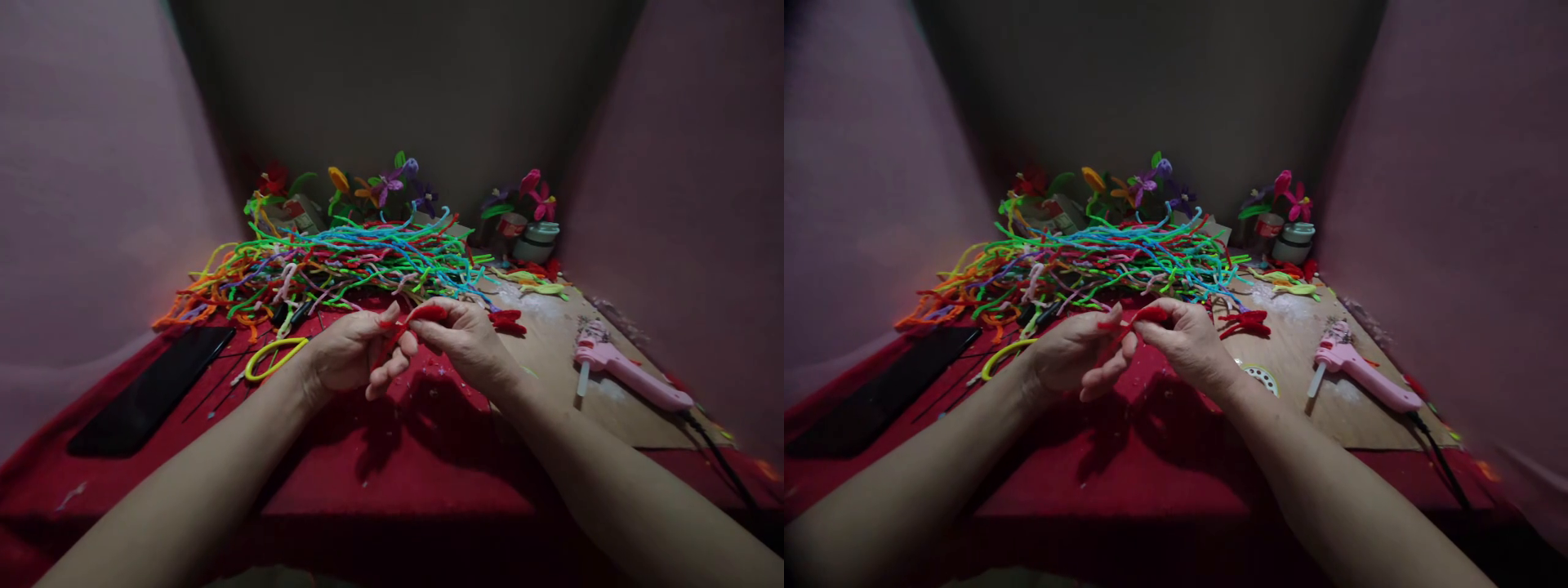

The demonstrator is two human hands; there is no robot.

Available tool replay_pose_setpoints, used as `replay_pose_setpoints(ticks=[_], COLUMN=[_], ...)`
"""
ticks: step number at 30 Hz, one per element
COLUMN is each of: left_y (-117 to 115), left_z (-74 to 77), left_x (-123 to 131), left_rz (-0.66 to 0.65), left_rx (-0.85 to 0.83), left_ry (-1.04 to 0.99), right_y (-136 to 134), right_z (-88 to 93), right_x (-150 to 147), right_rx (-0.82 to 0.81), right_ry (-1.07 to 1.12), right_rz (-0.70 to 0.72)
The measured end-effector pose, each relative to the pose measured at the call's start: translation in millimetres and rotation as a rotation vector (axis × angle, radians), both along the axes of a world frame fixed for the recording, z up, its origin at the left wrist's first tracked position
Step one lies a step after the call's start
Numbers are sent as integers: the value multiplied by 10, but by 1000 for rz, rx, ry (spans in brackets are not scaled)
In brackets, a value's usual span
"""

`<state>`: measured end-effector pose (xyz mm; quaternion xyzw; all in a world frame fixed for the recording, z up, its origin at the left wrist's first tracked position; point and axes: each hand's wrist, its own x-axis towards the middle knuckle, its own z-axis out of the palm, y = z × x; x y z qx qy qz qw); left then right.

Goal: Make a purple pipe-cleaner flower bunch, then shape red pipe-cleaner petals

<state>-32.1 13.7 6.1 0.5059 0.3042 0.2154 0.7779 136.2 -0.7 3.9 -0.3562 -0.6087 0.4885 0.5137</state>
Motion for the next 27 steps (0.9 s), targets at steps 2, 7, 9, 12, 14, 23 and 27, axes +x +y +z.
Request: replay_pose_setpoints(ticks=[2, 7, 9, 12, 14, 23, 27], left_y=[-7, -5, -12, -21, -18, 29, 92], left_z=[14, -95, -166, -237, -243, -12, 154], left_x=[14, 73, 72, 49, 46, 195, 186], left_rz=[68, 305, 356, 314, 337, 473, 649], left_rx=[106, 1027, 1452, 1714, 1725, 738, 796], left_ry=[31, 613, 881, 1094, 1108, 555, 532], right_y=[15, 96, 137, 185, 193, 134, 178], right_z=[-17, -159, -216, -259, -265, -237, -260], right_x=[-12, -70, -100, -127, -130, -130, -146], right_rx=[9, -285, -466, -605, -585, 31, -56], right_ry=[-2, 165, 302, 422, 437, 103, 309], right_rz=[-47, -64, -50, -15, -30, -307, -292])
